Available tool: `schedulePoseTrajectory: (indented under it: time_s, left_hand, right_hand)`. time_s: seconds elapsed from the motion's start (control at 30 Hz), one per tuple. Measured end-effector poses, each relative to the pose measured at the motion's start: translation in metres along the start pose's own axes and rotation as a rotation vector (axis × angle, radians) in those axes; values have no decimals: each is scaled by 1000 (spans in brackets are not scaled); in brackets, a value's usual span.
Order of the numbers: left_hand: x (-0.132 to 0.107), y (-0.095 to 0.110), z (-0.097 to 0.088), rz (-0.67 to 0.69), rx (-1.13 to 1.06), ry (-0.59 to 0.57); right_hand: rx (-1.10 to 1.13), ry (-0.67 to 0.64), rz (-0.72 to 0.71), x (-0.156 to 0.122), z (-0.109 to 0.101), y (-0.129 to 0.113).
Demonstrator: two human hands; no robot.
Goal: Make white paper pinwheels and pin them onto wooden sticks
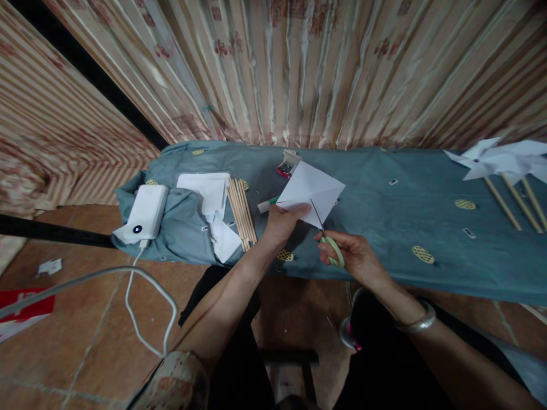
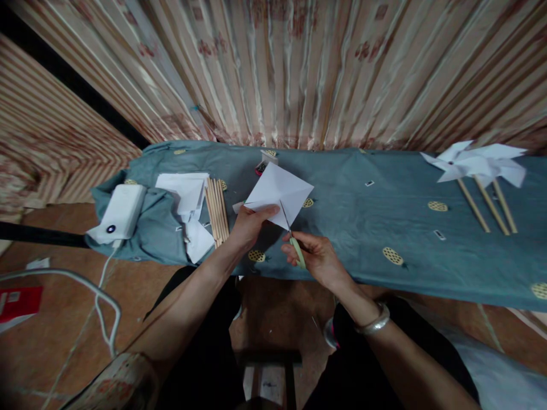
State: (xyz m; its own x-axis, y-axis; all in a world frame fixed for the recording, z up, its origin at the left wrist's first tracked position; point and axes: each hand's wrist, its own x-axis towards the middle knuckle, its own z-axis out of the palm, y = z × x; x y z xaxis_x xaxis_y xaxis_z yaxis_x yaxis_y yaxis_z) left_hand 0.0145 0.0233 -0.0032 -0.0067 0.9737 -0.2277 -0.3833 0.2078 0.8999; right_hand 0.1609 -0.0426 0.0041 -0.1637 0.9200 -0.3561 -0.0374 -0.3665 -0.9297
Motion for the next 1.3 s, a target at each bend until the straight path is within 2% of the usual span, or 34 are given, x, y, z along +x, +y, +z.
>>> schedulePoseTrajectory:
  time_s: [0.2, 0.33, 0.53, 0.7, 0.83, 1.07, 1.2, 1.3]
  left_hand:
    - [2, 4, -1, 6, -27, 16]
    - [7, 10, -6, 1, -42, 56]
    - [12, 13, -14, 57, -73, 69]
    - [9, 8, -14, 5, -14, -25]
    - [4, 5, -10, -6, 70, -114]
    - [2, -2, -9, -88, 244, -235]
    - [2, -6, -10, -110, 343, -266]
    - [1, -5, -10, -160, 312, -285]
  right_hand:
    - [-46, -76, 12, -3, -2, 2]
    - [-109, -109, 28, -7, -11, -2]
    - [-168, -15, -60, -4, -39, -5]
    - [-74, 153, -140, 6, -52, -3]
    - [45, 233, -170, 13, -54, -2]
    - [24, 317, -238, 24, -57, -5]
    - [9, 305, -189, 24, -54, -11]
    - [32, 284, -166, 22, -50, -13]
